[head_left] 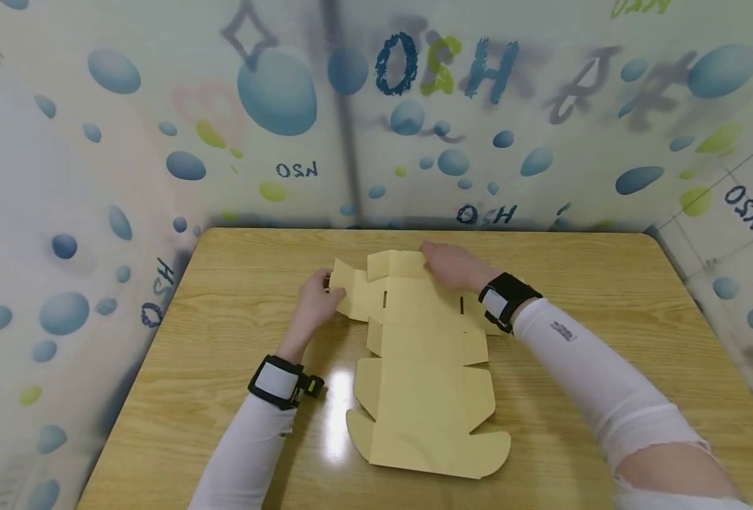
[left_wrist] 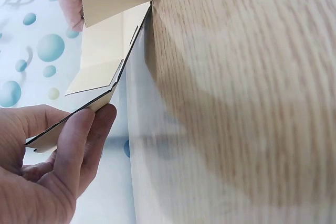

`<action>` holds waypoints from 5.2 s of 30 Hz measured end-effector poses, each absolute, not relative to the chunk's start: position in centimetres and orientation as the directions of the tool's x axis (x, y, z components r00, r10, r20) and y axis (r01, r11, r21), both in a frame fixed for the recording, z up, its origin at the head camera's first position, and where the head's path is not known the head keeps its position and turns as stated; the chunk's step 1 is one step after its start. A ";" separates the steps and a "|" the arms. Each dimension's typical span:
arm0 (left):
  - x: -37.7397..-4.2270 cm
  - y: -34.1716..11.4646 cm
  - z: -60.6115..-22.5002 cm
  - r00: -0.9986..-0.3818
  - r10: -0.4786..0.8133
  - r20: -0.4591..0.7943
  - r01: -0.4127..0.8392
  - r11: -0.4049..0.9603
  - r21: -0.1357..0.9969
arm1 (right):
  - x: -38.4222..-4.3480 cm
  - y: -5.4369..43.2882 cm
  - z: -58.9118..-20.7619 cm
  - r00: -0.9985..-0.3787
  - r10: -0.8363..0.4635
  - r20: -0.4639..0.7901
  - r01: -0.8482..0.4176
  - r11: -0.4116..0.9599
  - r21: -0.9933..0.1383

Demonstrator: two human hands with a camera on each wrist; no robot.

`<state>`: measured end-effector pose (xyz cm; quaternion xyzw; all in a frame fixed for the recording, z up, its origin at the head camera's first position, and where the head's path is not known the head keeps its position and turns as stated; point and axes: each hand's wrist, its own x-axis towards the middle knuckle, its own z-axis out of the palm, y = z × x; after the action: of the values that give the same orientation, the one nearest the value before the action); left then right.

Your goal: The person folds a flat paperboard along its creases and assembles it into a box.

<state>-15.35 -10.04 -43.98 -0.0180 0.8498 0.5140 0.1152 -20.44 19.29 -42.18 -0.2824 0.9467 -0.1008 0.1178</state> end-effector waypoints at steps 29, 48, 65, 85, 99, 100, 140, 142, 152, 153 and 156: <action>-16.2 -8.7 -42.2 -0.982 0.128 -0.138 -0.041 0.570 0.820 | -18.7 18.4 -42.9 -0.802 -0.571 -0.177 -0.531 0.816 -0.228; -15.4 -4.3 -39.4 -0.958 0.271 -0.097 0.090 0.603 0.792 | -18.4 18.1 -43.0 -0.837 -0.517 -0.180 -0.474 0.849 -0.235; -15.6 -4.2 -39.5 -0.943 0.311 -0.119 0.106 0.619 0.779 | -18.3 18.1 -42.9 -0.835 -0.527 -0.158 -0.488 0.842 -0.229; -16.8 -5.0 -39.4 -0.809 0.469 -0.355 -0.011 0.592 0.806 | -18.2 18.1 -43.0 -0.846 -0.518 -0.124 -0.484 0.845 -0.227; -17.6 -5.7 -41.0 -0.825 0.424 -0.373 -0.034 0.621 0.783 | -18.2 18.0 -42.7 -0.842 -0.525 -0.126 -0.487 0.839 -0.244; -17.7 -5.7 -41.1 -0.827 0.423 -0.372 -0.036 0.620 0.784 | -18.2 18.0 -42.7 -0.842 -0.525 -0.124 -0.487 0.839 -0.243; -17.4 -2.3 -43.2 -0.892 0.292 -0.345 0.010 0.776 0.631 | -18.6 18.1 -43.1 -0.845 -0.521 -0.123 -0.486 0.843 -0.231; -17.3 -2.3 -43.2 -0.892 0.294 -0.344 0.011 0.775 0.632 | -18.5 18.1 -43.1 -0.846 -0.520 -0.119 -0.486 0.843 -0.233; -17.2 -2.3 -43.2 -0.896 0.297 -0.331 0.023 0.774 0.633 | -18.0 18.5 -43.5 -0.888 -0.439 -0.134 -0.405 0.887 -0.222; -17.2 -2.3 -43.2 -0.896 0.298 -0.330 0.022 0.771 0.637 | -18.0 18.6 -43.6 -0.896 -0.419 -0.148 -0.382 0.897 -0.223; -17.1 -2.3 -43.2 -0.896 0.300 -0.328 0.020 0.765 0.644 | -17.8 18.8 -43.5 -0.915 -0.360 -0.182 -0.319 0.921 -0.224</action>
<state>-17.13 -2.34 -43.25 0.0874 0.9155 0.3315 0.2106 -17.81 18.81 -43.50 -0.1743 0.9739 -0.0951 0.1103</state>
